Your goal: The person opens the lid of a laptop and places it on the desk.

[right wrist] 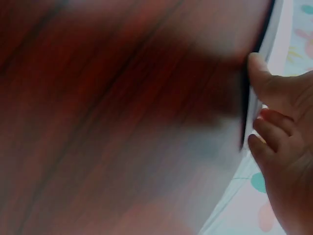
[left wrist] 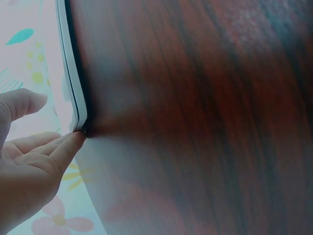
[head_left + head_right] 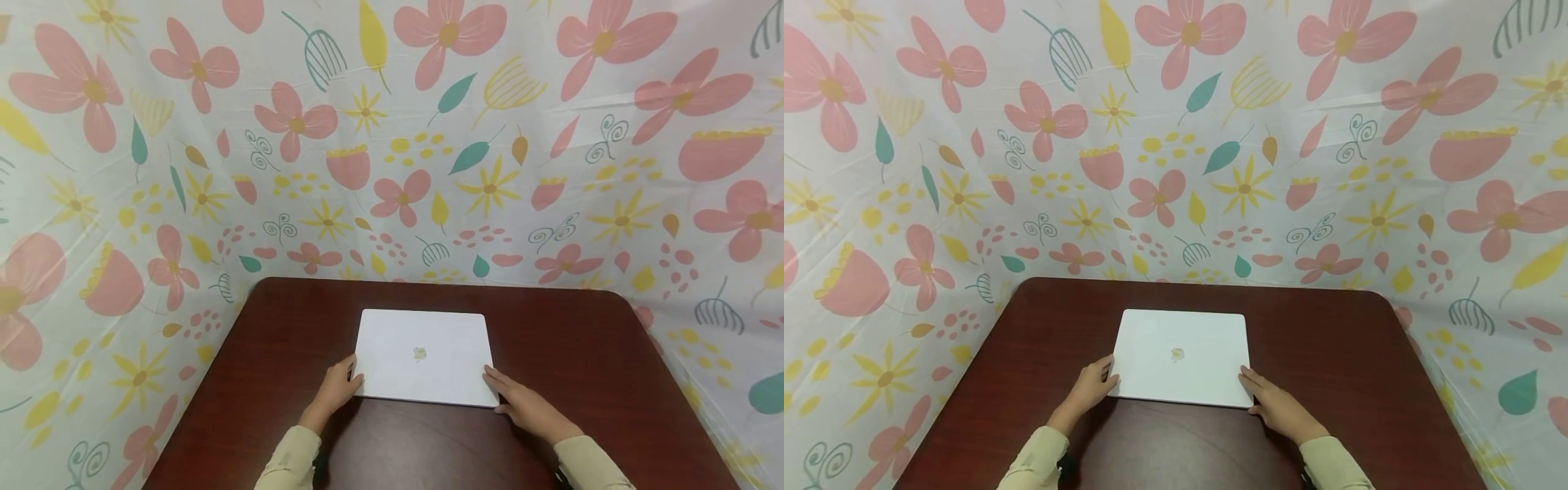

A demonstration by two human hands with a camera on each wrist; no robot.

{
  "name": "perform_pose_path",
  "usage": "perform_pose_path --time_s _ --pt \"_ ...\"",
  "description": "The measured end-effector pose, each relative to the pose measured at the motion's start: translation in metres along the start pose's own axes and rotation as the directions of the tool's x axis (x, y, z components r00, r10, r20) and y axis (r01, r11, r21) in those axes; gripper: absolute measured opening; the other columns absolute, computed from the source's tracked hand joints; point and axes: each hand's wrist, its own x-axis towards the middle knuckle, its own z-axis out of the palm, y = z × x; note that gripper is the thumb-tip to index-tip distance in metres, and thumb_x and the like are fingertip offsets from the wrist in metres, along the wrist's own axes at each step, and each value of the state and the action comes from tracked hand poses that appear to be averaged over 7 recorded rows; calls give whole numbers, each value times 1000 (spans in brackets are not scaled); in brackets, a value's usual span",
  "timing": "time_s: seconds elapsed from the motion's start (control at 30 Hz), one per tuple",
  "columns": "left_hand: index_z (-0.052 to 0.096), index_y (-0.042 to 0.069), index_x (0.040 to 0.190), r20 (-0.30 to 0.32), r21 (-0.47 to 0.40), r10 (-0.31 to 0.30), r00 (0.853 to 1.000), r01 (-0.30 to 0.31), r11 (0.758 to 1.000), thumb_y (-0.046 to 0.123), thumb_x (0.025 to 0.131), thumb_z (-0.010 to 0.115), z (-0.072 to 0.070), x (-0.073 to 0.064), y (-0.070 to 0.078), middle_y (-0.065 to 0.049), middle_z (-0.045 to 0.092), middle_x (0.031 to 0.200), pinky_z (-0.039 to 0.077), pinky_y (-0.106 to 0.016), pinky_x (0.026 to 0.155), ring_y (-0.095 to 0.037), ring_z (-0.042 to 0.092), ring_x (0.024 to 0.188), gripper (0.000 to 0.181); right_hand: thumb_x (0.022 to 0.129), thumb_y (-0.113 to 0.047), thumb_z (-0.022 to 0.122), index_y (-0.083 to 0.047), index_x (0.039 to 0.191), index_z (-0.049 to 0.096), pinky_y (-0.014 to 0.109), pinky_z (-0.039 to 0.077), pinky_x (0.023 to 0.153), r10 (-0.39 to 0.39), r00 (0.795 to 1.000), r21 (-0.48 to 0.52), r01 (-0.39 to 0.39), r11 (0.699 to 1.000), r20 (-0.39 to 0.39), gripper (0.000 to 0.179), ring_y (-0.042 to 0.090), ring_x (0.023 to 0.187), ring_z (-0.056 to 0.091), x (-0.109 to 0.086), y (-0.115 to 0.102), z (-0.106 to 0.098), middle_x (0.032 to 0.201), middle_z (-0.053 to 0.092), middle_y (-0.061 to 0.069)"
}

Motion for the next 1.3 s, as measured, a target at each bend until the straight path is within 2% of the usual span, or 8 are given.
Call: perform_pose_path --time_s 0.23,0.4,0.57,0.77,0.83,0.9,1.03,1.3 --pt "45 -15 134 23 24 -13 1000 13 1000 6 89 65 2 0 -4 -34 50 131 47 -50 94 -42 49 123 53 76 -8 78 4 132 55 40 54 85 -100 993 -62 97 993 -55 62 35 117 56 0 9 -1 135 54 20" --pt "44 -17 134 23 45 36 999 -37 998 15 90 67 0 -3 -5 -36 49 131 45 -52 95 -45 48 123 59 74 -8 79 5 125 60 43 54 83 -170 978 -121 155 980 -120 57 35 113 59 1 10 0 129 59 19" --pt "39 -16 137 78 81 39 996 -45 996 30 86 73 -2 -6 -7 -34 45 137 40 -53 101 -44 43 128 76 71 -3 80 6 122 62 41 54 83 -244 956 -221 206 953 -163 55 32 108 62 1 10 3 125 61 19" --pt "28 -14 144 155 85 37 987 -51 995 36 75 83 -4 -11 -10 -31 35 146 34 -52 107 -41 35 136 101 73 1 79 6 125 59 42 53 84 -245 961 -290 199 936 -129 56 30 111 61 -1 9 2 128 59 19" --pt "25 -13 146 172 80 44 984 -58 995 33 74 84 -5 -13 -11 -31 32 148 33 -52 107 -41 33 137 104 87 -4 68 5 127 58 42 53 85 -249 959 -296 201 934 -133 42 30 112 60 -3 9 2 130 57 19" --pt "22 -13 146 181 74 48 982 -62 995 28 75 84 -5 -14 -12 -31 30 148 32 -52 107 -41 32 137 104 101 -14 48 5 128 57 41 53 85 -256 955 -304 202 931 -152 34 29 112 60 -4 9 2 130 57 18" --pt "21 -14 146 162 79 61 985 -75 994 17 78 81 -4 -15 -15 -32 32 147 35 -53 105 -41 35 135 96 104 -27 11 3 128 57 40 52 85 -267 943 -313 197 929 -198 60 29 113 60 -5 9 2 130 57 17" --pt "26 -12 145 64 129 104 993 -112 985 4 75 82 -1 -11 -15 -32 44 139 42 -52 99 -42 47 126 91 105 -25 10 3 129 55 42 50 88 -273 930 -295 196 935 -248 59 31 116 57 -4 12 4 132 56 17"
